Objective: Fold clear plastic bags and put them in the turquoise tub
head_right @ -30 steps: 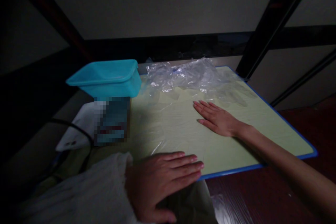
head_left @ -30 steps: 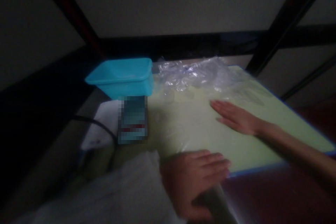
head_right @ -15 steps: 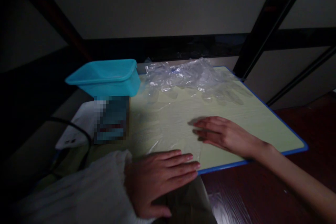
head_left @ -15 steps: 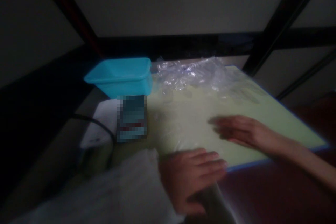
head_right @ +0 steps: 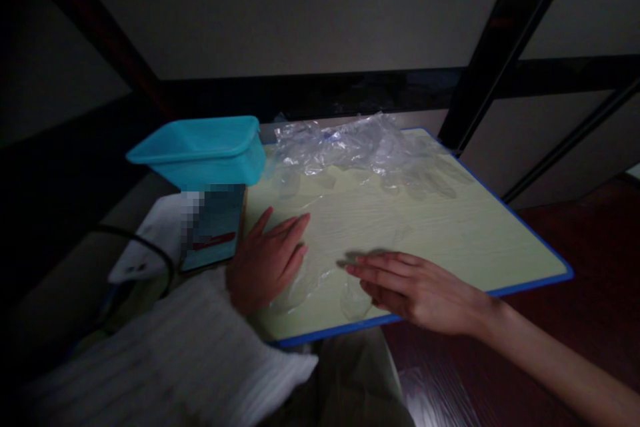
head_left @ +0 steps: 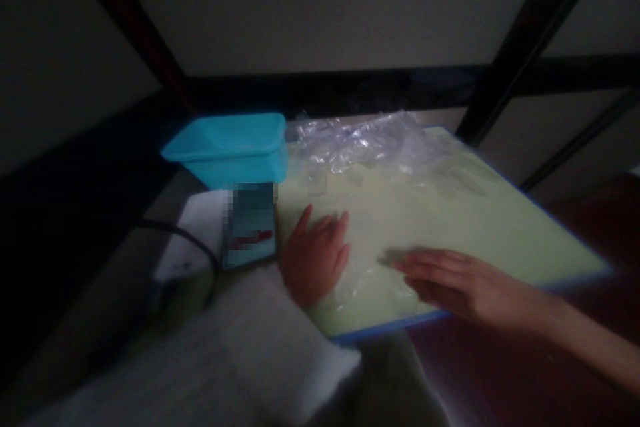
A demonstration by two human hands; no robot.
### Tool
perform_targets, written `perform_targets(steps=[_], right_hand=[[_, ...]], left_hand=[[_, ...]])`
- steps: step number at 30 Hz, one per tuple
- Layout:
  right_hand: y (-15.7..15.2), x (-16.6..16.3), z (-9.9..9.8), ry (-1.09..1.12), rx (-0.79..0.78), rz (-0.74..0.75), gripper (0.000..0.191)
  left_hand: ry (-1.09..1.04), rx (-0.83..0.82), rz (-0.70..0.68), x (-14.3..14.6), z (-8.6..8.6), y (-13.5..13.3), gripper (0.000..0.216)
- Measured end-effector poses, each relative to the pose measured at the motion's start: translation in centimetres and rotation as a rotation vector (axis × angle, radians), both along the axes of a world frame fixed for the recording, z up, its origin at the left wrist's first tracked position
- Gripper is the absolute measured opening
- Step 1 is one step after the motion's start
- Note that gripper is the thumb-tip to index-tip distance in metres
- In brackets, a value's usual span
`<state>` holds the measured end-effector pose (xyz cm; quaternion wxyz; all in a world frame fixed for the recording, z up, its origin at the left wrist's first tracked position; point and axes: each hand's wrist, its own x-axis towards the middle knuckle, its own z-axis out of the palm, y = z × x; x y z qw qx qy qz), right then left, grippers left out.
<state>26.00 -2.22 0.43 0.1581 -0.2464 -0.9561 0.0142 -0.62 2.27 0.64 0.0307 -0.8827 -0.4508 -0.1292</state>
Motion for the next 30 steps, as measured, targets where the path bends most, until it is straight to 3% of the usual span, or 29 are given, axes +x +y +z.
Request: perform_targets(steps=[4,9,16,22,26,28,30], right_hand=[[-0.2,-1.4,0.0,0.003,-0.084,0.040,0.038],[-0.1,-3.3,0.4,-0.018,-0.058,0.059,0.036],[-0.5,-3.9,0.7,0.016,0.064,0.158,0.030],[0.4,-3.7,0.2,0.076,0.116,0.145,0.031],[1.3,-3.5,0.6,0.135,0.115,0.099,0.027],[1.5,-3.7,0.8,0.144,0.121,0.083,0.026],[1.6,-4.0,0.8,0.156,0.135,0.079,0.024]], left_hand=[[0.016,-0.006,0.038,-0.1,0.0,0.5,0.045],[0.018,-0.040,0.075,-0.4,-0.3,1.4,0.045],[-0.222,0.037,-0.188,-0.2,-0.8,0.4,0.029],[-0.499,-0.096,-0.405,0.6,-0.8,-0.9,0.021],[-0.644,-0.152,-0.425,0.8,-1.0,-1.7,0.037],[-0.656,-0.074,-0.401,1.0,-1.3,-2.2,0.046],[-0.625,0.053,-0.392,1.2,-1.6,-2.7,0.034]])
